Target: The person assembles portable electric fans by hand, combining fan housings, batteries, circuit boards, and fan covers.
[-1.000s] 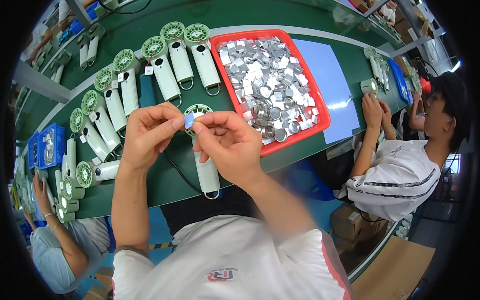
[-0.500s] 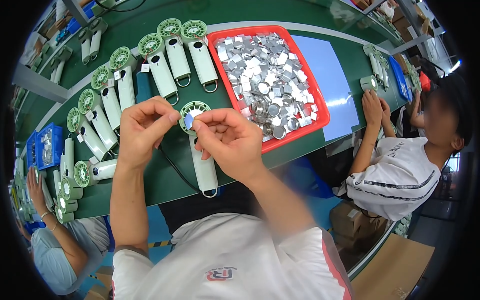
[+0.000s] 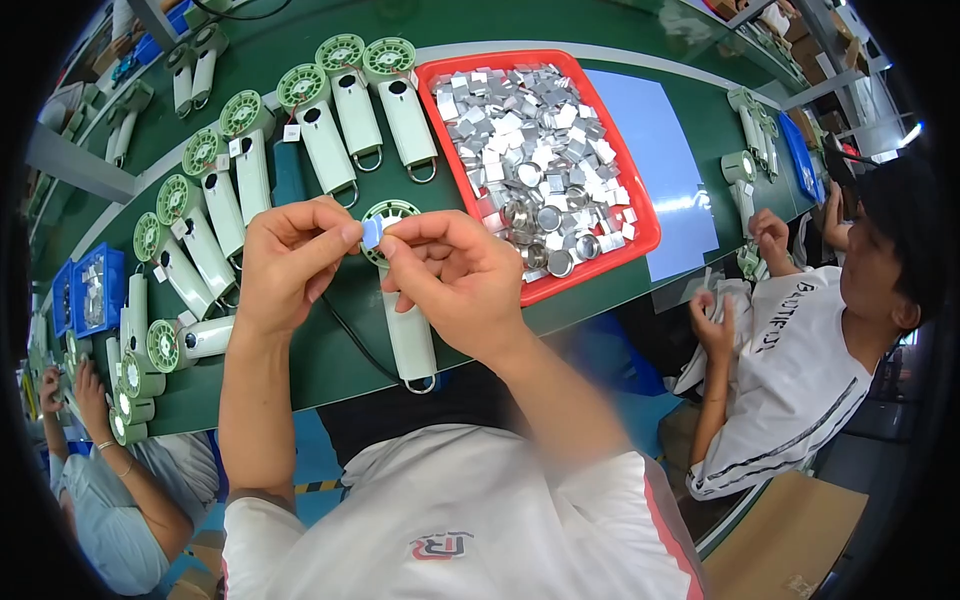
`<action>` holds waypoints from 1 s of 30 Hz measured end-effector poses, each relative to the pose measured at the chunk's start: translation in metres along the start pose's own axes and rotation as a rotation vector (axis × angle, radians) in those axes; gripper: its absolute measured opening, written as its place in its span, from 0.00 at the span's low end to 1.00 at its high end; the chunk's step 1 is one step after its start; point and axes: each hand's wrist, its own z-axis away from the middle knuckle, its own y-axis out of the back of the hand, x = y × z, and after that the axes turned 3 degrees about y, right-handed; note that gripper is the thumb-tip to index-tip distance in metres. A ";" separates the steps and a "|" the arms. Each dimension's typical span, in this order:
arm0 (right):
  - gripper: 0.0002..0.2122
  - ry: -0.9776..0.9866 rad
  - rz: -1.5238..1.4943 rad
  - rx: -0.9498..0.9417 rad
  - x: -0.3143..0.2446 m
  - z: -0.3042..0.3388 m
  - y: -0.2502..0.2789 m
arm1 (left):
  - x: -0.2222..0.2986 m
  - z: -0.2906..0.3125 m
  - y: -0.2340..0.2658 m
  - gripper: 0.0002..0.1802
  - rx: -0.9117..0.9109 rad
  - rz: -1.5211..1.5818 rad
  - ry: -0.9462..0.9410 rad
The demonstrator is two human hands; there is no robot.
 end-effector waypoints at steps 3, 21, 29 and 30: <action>0.06 -0.011 0.007 -0.003 0.000 0.001 0.002 | -0.002 -0.001 -0.004 0.04 0.032 -0.098 -0.118; 0.14 -0.106 0.216 -0.226 -0.016 -0.025 0.023 | -0.005 -0.004 0.004 0.03 -0.115 -0.313 -0.310; 0.08 -0.265 0.147 -0.223 -0.018 -0.024 0.022 | -0.006 -0.004 0.004 0.04 -0.073 -0.379 -0.328; 0.08 -0.267 0.147 -0.223 -0.018 -0.025 0.021 | -0.006 -0.005 0.004 0.04 -0.060 -0.391 -0.335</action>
